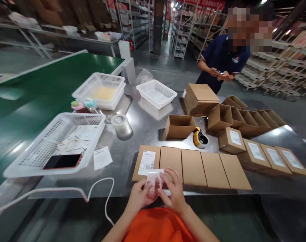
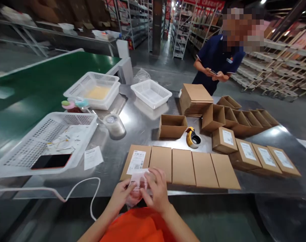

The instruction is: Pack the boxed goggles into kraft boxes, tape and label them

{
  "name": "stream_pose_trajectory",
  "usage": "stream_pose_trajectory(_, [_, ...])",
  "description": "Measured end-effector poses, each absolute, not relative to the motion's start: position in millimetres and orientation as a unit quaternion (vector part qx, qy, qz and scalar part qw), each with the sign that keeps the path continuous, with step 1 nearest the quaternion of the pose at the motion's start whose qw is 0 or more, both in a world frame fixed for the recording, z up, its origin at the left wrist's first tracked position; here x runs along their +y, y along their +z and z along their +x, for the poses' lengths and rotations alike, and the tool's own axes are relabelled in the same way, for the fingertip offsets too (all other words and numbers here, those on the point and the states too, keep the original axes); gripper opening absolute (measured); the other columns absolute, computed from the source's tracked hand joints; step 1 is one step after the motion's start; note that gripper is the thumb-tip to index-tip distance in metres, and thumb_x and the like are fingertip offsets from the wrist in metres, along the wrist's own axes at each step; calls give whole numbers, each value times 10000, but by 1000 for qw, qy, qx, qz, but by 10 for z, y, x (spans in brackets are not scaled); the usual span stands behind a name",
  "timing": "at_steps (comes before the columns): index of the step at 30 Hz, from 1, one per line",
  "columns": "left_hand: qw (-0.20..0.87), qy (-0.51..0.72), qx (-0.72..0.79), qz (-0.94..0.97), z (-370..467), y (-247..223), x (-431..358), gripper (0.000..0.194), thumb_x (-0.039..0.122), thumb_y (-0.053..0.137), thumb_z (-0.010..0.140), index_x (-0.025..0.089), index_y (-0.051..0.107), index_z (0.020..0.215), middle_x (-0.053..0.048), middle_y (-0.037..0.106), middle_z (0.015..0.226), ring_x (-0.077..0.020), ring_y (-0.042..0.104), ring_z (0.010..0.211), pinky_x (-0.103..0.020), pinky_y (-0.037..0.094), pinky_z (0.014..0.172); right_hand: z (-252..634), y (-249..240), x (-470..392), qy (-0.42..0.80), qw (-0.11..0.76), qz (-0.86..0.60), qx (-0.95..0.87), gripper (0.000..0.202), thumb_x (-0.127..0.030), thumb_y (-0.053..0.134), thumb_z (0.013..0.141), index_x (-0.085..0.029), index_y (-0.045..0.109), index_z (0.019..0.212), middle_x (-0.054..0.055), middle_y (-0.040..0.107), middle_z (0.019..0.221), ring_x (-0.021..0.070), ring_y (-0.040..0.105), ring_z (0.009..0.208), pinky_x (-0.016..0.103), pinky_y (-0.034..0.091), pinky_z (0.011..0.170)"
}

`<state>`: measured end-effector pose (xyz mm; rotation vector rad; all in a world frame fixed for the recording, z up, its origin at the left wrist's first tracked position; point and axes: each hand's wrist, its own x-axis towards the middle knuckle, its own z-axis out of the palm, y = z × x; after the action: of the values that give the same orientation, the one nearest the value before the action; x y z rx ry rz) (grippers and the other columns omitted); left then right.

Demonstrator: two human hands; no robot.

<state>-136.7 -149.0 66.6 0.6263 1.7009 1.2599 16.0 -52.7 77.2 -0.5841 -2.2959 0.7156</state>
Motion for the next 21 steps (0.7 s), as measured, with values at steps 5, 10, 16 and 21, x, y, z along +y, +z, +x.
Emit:
stream_pose_trajectory(5, [520,579,599,187,-1066,972,-1325,481,507,751,628,144,661,931,-57,711,787,-240,651,800,-323,509,746,388,1043,-550,263,316,-248,-877,313,-295,598,876,-238,644,1180,87,661,1049,245,587,990,439,462,902])
stream_pose_trajectory(10, [548,595,554,197,-886,1036,-1321,924,408,747,700,172,284,1464,62,598,642,-142,572,613,-254,461,647,589,1098,-531,410,303,-327,-795,208,-320,628,875,-225,710,1041,44,641,850,181,588,800,296,493,706])
stream_pose_trajectory(16, [561,556,569,228,-740,998,-1278,555,377,741,661,155,631,1157,12,631,743,-142,571,692,-249,451,678,786,1149,-505,526,248,-358,-730,157,-318,682,823,-212,757,912,34,671,816,149,596,712,250,470,640])
stream_pose_trajectory(21, [582,480,610,242,-710,898,-1246,335,438,776,570,158,614,658,11,581,597,-137,510,589,-245,393,571,858,1049,-434,552,218,-377,-711,137,-302,691,796,-204,771,849,21,704,735,145,595,647,246,445,614])
